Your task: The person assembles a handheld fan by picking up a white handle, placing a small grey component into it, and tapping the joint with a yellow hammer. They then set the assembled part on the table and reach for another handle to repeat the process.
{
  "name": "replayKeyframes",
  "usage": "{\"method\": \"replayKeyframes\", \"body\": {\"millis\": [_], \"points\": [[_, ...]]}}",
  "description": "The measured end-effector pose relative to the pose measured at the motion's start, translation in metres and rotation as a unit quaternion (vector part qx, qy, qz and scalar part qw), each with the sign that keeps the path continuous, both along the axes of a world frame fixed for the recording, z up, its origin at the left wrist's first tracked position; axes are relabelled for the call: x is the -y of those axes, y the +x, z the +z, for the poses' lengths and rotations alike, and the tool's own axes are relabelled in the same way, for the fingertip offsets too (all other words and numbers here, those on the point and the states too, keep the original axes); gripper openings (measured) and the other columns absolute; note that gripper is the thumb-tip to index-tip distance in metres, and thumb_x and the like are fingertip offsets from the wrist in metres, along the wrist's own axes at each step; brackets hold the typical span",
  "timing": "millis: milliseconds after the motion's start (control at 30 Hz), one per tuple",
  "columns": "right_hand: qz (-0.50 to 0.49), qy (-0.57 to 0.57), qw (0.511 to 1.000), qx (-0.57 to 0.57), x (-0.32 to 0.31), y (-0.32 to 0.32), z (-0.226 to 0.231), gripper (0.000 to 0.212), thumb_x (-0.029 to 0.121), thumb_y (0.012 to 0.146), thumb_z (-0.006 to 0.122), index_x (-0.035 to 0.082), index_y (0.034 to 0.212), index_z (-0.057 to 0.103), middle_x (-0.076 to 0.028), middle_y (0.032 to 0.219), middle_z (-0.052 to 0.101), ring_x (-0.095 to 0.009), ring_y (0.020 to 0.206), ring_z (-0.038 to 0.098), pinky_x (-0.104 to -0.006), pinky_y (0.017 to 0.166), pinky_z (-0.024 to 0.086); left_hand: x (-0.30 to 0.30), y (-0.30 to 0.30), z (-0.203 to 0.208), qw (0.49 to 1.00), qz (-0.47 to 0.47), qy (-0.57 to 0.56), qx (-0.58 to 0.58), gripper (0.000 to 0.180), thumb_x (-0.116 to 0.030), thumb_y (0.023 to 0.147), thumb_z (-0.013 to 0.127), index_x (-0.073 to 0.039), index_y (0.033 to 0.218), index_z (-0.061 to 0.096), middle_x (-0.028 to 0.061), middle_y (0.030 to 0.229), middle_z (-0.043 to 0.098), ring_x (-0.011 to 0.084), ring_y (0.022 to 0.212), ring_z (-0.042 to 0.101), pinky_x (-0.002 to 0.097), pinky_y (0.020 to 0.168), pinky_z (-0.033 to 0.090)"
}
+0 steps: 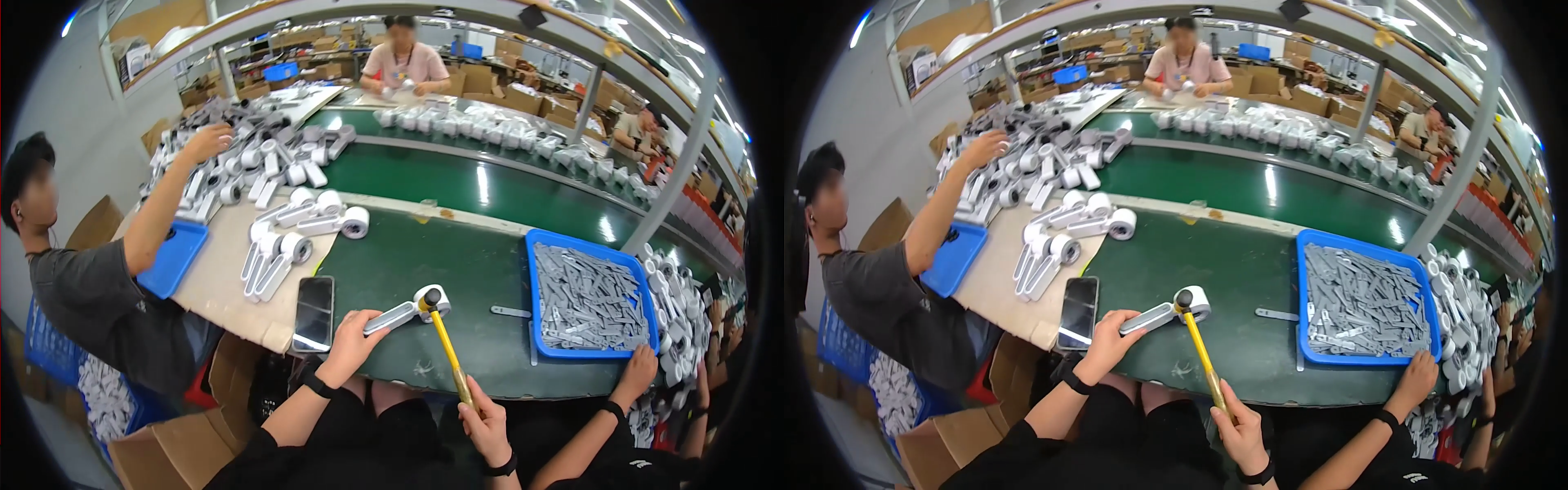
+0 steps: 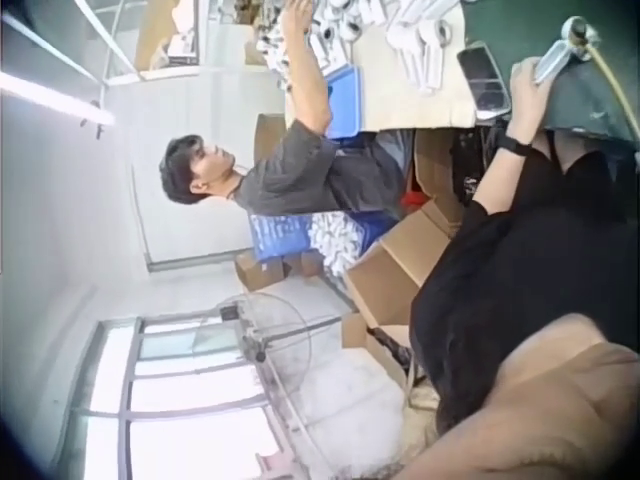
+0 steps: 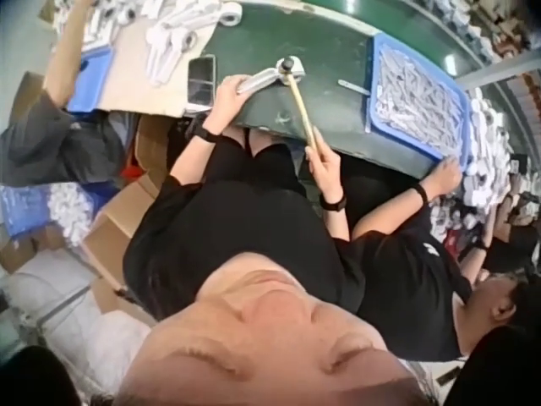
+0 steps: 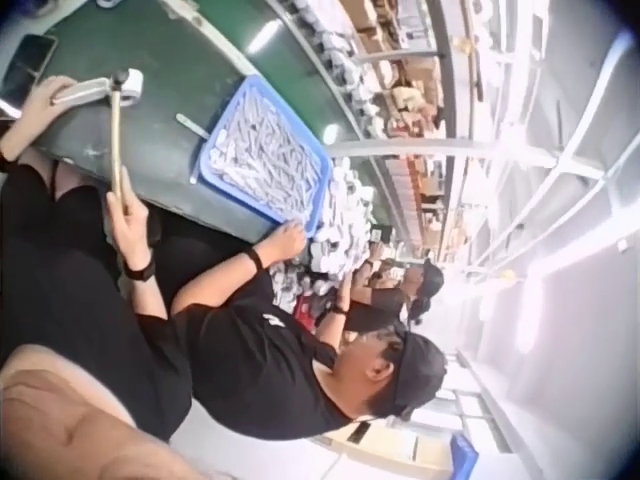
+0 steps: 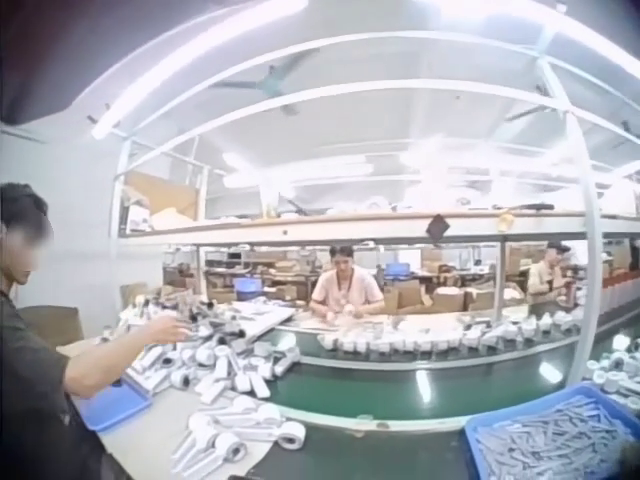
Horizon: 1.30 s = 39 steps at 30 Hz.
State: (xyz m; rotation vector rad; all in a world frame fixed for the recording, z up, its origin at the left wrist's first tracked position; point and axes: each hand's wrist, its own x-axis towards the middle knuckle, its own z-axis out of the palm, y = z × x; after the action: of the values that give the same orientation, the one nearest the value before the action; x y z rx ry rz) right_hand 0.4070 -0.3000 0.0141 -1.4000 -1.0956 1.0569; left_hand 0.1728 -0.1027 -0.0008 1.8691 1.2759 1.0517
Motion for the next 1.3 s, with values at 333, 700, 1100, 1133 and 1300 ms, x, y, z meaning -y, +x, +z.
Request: {"method": "replayKeyframes", "body": {"millis": [333, 700, 1100, 1133, 1300], "points": [[0.102, 0.141, 0.947, 0.27, -0.016, -0.014, 0.018, 0.053, 0.001, 0.091, 0.062, 0.002, 0.143, 0.05, 0.0, 0.071, 0.057, -0.004, 0.054, 0.049, -0.0209, 0.051, 0.042, 0.005, -0.014, -0.011, 0.995, 0.007, 0.104, -0.008, 0.028, -0.012, 0.075, 0.08, -0.003, 0.099, 0.071, 0.0109, 0.086, 0.06, 0.0291, 0.084, 0.06, 0.0376, 0.073, 0.048], [0.081, -0.006, 0.964, 0.253, -0.003, -0.031, 0.06, 0.05, 0.003, 0.089, 0.066, 0.0, 0.138, 0.053, -0.016, 0.082, 0.062, -0.019, 0.068, 0.058, -0.0289, 0.069, 0.048, 0.007, -0.014, -0.012, 0.996, 0.018, 0.089, 0.008, 0.027, -0.014, 0.074, 0.08, -0.005, 0.098, 0.071, 0.0102, 0.084, 0.059, 0.03, 0.085, 0.06, 0.0404, 0.075, 0.048], [0.066, 0.007, 0.978, 0.196, 0.002, -0.034, 0.062, 0.05, 0.005, 0.091, 0.064, -0.002, 0.138, 0.051, -0.013, 0.078, 0.06, -0.013, 0.066, 0.054, -0.0255, 0.066, 0.046, 0.021, -0.017, -0.025, 0.99, 0.064, 0.12, 0.049, 0.031, -0.013, 0.074, 0.081, -0.002, 0.1, 0.069, 0.0114, 0.094, 0.067, 0.031, 0.087, 0.06, 0.0388, 0.078, 0.049], [0.071, 0.005, 0.978, 0.198, 0.001, -0.034, 0.062, 0.05, 0.005, 0.091, 0.064, -0.002, 0.138, 0.051, -0.013, 0.078, 0.06, -0.013, 0.066, 0.054, -0.0255, 0.066, 0.046, 0.022, -0.018, -0.025, 0.991, 0.065, 0.11, 0.045, 0.031, -0.013, 0.074, 0.081, -0.003, 0.1, 0.069, 0.0111, 0.092, 0.066, 0.0305, 0.088, 0.06, 0.0386, 0.078, 0.049], [0.114, 0.0, 0.959, 0.258, -0.004, -0.036, 0.06, 0.051, 0.004, 0.09, 0.064, 0.0, 0.139, 0.052, -0.012, 0.076, 0.06, -0.016, 0.066, 0.056, -0.0265, 0.066, 0.047, 0.018, -0.019, -0.025, 0.994, 0.064, 0.082, 0.041, 0.029, -0.014, 0.074, 0.081, -0.003, 0.098, 0.07, 0.0098, 0.088, 0.064, 0.0286, 0.083, 0.06, 0.0381, 0.074, 0.05]]}}
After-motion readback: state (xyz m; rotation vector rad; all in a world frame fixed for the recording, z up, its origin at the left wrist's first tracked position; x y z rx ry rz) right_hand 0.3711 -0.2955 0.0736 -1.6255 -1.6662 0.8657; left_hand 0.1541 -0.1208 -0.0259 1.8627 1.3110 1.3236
